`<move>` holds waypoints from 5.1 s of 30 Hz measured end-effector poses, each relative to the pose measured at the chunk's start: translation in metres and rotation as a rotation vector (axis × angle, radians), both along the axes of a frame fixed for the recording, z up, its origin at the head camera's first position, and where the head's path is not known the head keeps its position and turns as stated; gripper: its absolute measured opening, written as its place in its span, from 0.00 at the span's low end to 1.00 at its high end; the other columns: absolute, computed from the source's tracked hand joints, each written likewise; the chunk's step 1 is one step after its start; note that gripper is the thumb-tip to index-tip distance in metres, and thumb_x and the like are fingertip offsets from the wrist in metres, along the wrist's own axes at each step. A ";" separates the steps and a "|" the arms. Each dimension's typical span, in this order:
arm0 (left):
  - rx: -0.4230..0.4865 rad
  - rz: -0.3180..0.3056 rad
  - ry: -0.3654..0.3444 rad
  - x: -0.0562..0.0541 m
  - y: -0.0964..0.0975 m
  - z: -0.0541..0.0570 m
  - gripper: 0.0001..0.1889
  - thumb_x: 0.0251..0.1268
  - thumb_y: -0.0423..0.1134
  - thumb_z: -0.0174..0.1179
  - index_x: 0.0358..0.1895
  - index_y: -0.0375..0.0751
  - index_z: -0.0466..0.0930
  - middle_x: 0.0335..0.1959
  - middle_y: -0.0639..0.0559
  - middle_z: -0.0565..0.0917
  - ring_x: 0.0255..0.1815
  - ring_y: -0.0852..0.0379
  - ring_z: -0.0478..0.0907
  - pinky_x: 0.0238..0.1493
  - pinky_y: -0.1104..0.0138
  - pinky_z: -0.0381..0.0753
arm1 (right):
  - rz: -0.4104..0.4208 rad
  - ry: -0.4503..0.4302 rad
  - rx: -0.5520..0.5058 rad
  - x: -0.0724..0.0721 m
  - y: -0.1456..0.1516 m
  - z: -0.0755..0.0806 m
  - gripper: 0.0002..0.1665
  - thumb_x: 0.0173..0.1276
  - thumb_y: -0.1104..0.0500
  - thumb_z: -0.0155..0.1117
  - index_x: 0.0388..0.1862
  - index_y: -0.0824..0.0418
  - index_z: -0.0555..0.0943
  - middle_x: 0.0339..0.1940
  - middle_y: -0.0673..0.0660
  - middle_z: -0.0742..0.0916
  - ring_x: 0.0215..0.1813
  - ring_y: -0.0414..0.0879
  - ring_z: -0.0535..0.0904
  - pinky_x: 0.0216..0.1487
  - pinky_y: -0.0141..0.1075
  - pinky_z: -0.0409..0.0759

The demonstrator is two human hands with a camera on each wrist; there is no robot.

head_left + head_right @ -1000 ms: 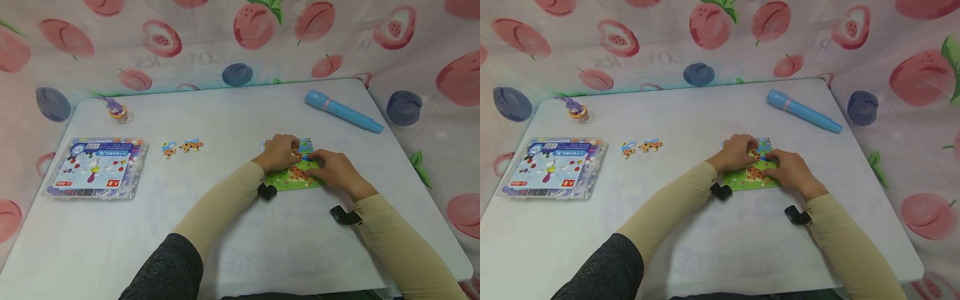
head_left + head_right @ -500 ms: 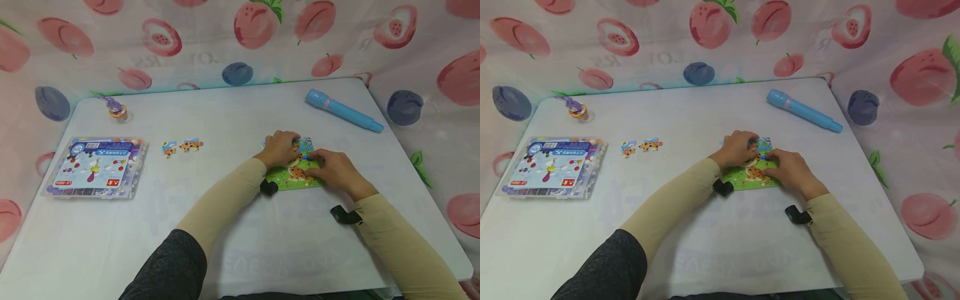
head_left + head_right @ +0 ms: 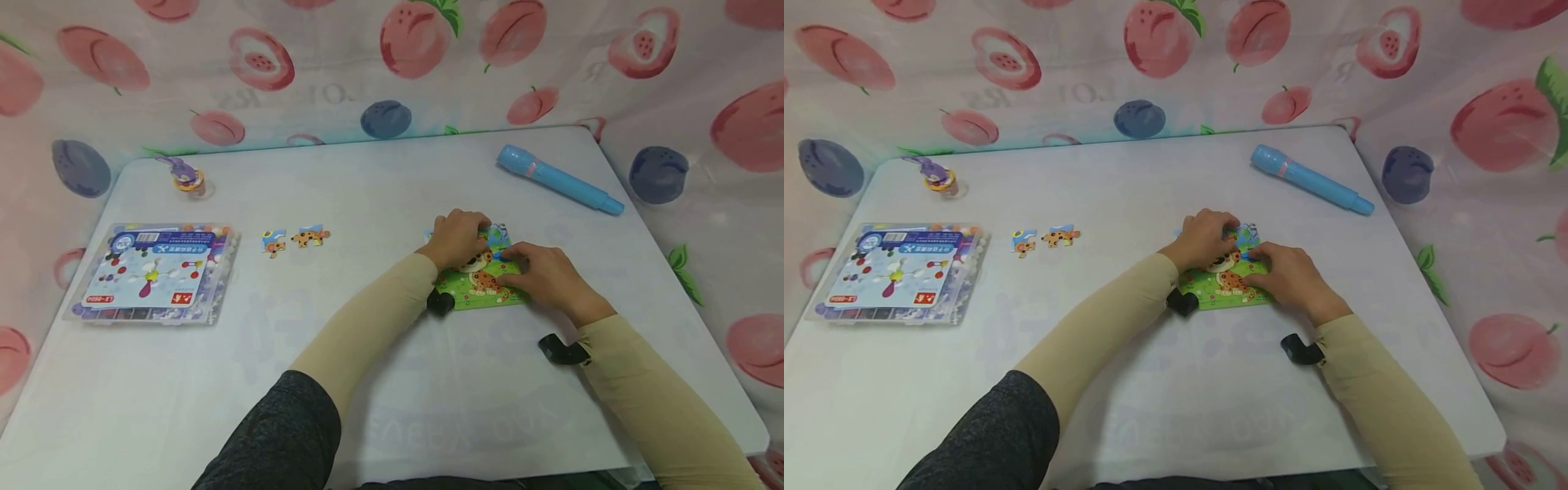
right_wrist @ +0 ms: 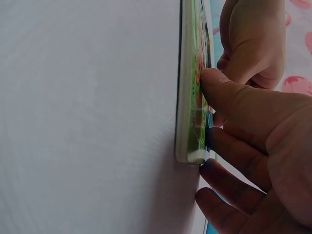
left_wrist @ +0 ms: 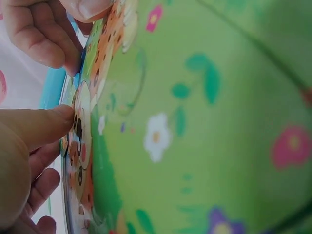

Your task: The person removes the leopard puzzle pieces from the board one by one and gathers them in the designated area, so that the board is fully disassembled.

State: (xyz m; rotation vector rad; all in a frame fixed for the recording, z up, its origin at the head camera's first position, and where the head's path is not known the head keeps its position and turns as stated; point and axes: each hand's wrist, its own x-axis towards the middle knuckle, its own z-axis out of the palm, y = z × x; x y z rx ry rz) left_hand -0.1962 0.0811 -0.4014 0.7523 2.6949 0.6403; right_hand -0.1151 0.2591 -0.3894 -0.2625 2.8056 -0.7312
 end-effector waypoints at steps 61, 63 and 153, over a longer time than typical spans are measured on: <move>0.125 0.029 -0.071 -0.009 -0.082 0.028 0.25 0.67 0.39 0.63 0.67 0.38 0.74 0.63 0.49 0.78 0.68 0.50 0.66 0.69 0.60 0.64 | 0.053 -0.057 0.073 -0.006 0.002 0.004 0.35 0.64 0.53 0.73 0.67 0.67 0.74 0.66 0.70 0.77 0.68 0.69 0.67 0.67 0.62 0.63; 0.125 0.034 -0.065 -0.008 -0.095 0.031 0.25 0.67 0.38 0.62 0.67 0.37 0.74 0.63 0.48 0.78 0.68 0.50 0.67 0.69 0.60 0.64 | 0.056 -0.065 0.070 -0.006 0.002 0.004 0.36 0.64 0.54 0.73 0.67 0.67 0.74 0.67 0.70 0.76 0.69 0.69 0.67 0.67 0.63 0.63; 0.012 0.038 -0.077 -0.004 -0.163 0.021 0.29 0.66 0.42 0.66 0.70 0.41 0.72 0.68 0.50 0.75 0.74 0.48 0.61 0.72 0.52 0.57 | 0.120 -0.133 0.041 -0.026 0.010 0.002 0.55 0.59 0.45 0.78 0.75 0.70 0.63 0.73 0.73 0.67 0.75 0.69 0.56 0.72 0.62 0.54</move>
